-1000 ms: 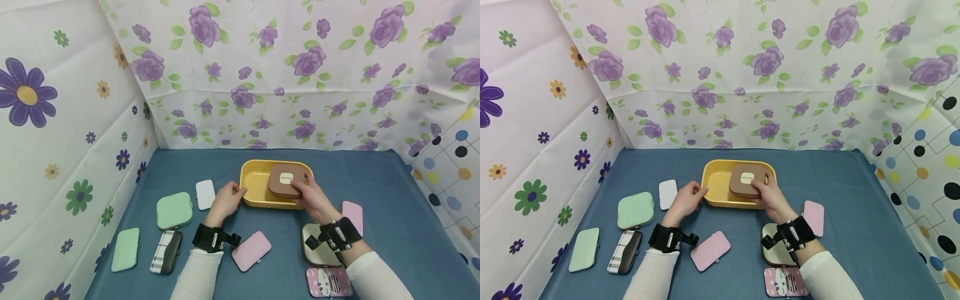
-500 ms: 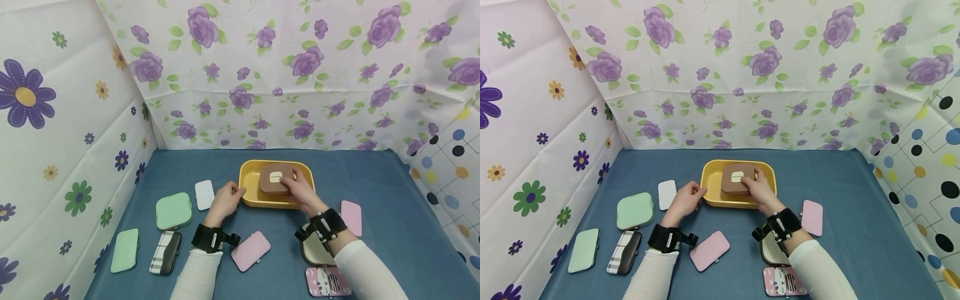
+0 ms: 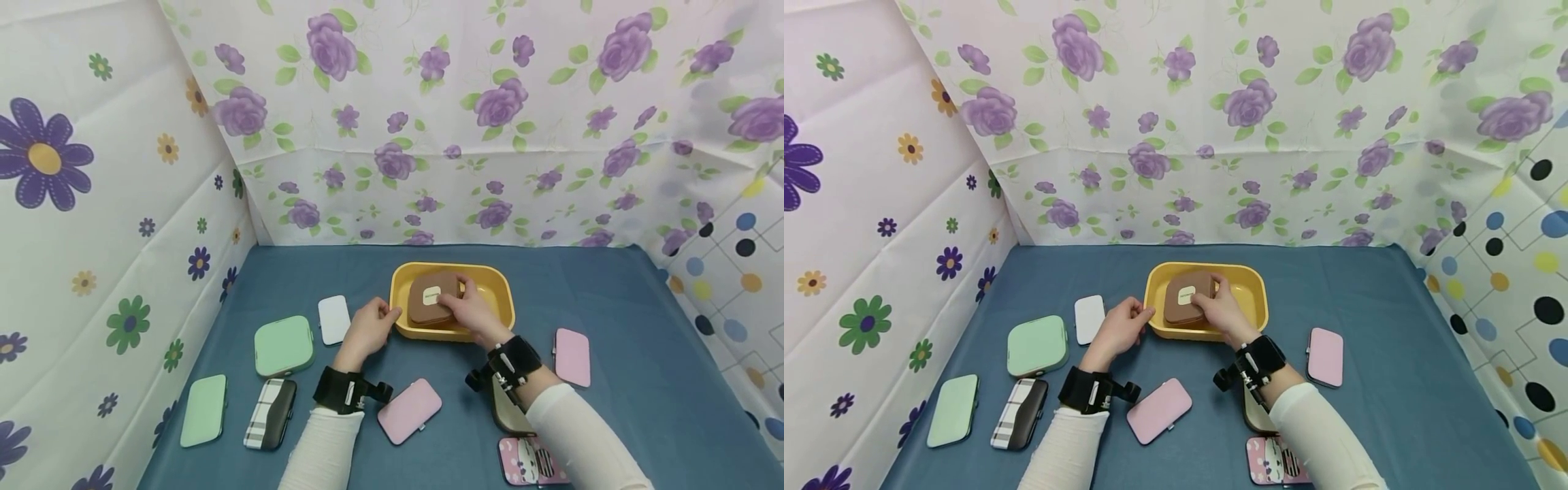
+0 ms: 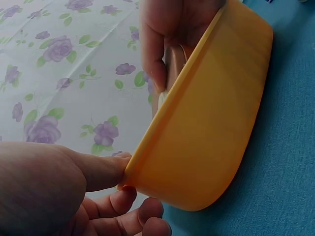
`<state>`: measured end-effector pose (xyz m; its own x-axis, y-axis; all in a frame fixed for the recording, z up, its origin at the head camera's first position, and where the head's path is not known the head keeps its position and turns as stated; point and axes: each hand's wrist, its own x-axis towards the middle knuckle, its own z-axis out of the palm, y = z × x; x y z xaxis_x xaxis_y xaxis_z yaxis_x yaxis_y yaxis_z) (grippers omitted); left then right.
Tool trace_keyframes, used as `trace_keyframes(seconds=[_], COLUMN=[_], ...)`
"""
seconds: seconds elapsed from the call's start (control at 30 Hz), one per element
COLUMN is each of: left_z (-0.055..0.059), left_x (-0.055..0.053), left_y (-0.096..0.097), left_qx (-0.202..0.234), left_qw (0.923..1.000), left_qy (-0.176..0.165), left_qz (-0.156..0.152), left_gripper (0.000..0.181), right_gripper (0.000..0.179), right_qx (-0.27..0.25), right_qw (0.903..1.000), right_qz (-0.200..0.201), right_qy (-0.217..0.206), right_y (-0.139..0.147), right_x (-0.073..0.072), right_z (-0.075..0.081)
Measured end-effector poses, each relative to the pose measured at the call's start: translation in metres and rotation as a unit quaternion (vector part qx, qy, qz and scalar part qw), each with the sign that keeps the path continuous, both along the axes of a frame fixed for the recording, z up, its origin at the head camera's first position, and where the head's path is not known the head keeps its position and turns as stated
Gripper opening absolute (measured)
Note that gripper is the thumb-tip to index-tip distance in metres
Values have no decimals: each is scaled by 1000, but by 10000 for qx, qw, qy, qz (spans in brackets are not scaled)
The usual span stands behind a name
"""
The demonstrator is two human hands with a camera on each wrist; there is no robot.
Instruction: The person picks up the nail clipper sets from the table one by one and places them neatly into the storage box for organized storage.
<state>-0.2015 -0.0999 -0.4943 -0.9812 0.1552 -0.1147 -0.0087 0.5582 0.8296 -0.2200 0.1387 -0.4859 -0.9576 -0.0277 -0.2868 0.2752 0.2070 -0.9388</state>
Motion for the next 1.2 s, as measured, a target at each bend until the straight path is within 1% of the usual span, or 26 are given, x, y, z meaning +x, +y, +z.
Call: trace_keyframes(seconds=[0.13, 0.2, 0.37, 0.47, 0.57, 0.67, 0.8, 0.87, 0.93, 1.07, 1.2], left_z=[-3, -4, -3, -3, -4, -4, -4, -4, -5, -5, -4], left_x=[0, 0, 0, 0, 0, 0, 0, 0, -1, -1, -1], left_y=[0, 0, -1, -2, -2, -2, -2, -2, -2, -2, -3], left_qx=[25, 44, 97, 90, 84, 117, 155, 160, 166, 180, 206], left_qw=[9999, 9999, 9999, 9999, 9999, 9998, 9997, 9996, 9996, 9996, 9995], left_qy=[79, 106, 75, 62, 75, 85, 109, 125, 132, 121, 113], left_qz=[-79, -108, -99, -114, -127, -134, -162, -177, -188, -194, -190], left_gripper=[29, 29, 29, 29, 28, 28, 29, 30, 30, 30, 30], right_gripper=[83, 82, 77, 76, 78, 81, 81, 80, 78, 76, 77], right_qx=[144, 130, 104, 99, 314, 767, 1398, 1617, 1710, 1822, 1993], right_qw=[9997, 9995, 9993, 9993, 9987, 9958, 9871, 9825, 9802, 9776, 9733], right_qz=[36, 49, -11, 21, 138, 323, 666, 799, 865, 869, 880], right_qy=[218, 300, 345, 354, 379, 387, 413, 461, 505, 588, 720], right_y=[-3, -3, -4, -5, -7, -7, -8, -9, -10, -13, -14], right_x=[0, -1, -1, -1, -1, -1, -1, -1, -1, 0, -1], right_z=[-5, -7, -9, -10, -10, -10, -12, -12, -11, -8, -10])
